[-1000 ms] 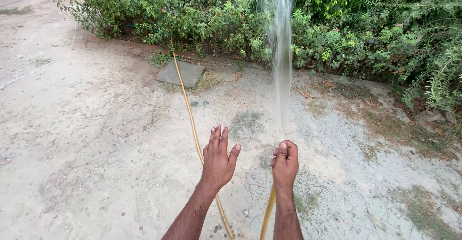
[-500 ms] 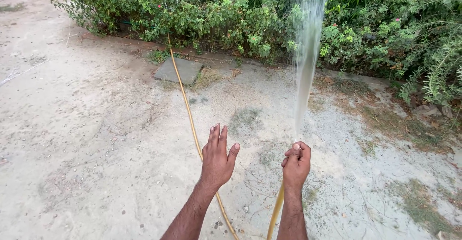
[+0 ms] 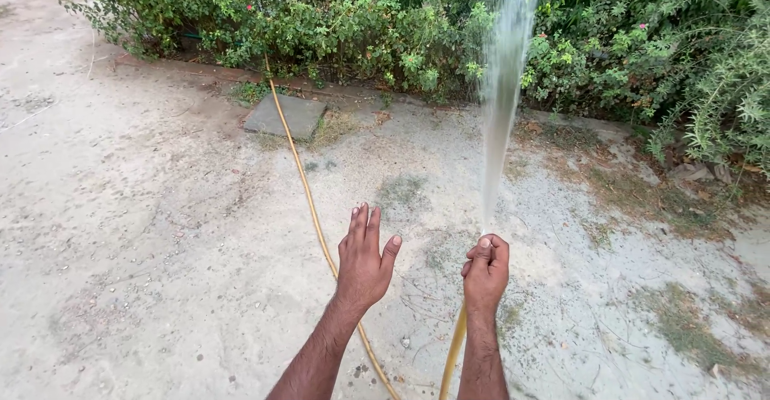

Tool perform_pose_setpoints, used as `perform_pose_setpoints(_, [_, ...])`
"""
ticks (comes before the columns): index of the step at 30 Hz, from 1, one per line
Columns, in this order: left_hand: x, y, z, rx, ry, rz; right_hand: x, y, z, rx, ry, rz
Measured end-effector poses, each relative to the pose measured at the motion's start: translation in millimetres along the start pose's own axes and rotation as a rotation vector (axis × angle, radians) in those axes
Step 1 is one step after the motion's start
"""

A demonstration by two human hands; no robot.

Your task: Watering bushes and plants in a backyard using a garden hose.

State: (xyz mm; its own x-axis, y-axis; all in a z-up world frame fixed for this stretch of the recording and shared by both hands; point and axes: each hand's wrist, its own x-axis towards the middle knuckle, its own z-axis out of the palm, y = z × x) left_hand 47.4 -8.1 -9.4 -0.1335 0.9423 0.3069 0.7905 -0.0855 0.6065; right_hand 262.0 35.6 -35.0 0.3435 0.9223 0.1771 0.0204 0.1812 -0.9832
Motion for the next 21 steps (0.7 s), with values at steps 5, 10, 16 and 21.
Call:
perform_pose_setpoints(5, [-2, 3, 0, 0.011, -0.026, -0.006, -7, 0, 6, -0.014, -0.035, -0.001])
perform_pose_setpoints(10, [-5, 1, -9, 0.019, -0.023, -0.019, -15, 1, 19, 0.026, -0.080, -0.027])
perform_pose_setpoints(16, [-5, -1, -18, 0.005, 0.032, -0.013, -23, -10, 36, 0.103, -0.169, -0.092])
perform_pose_setpoints(21, [-7, -5, -33, 0.007, 0.105, -0.011, -25, -12, 57, 0.194, -0.271, -0.180])
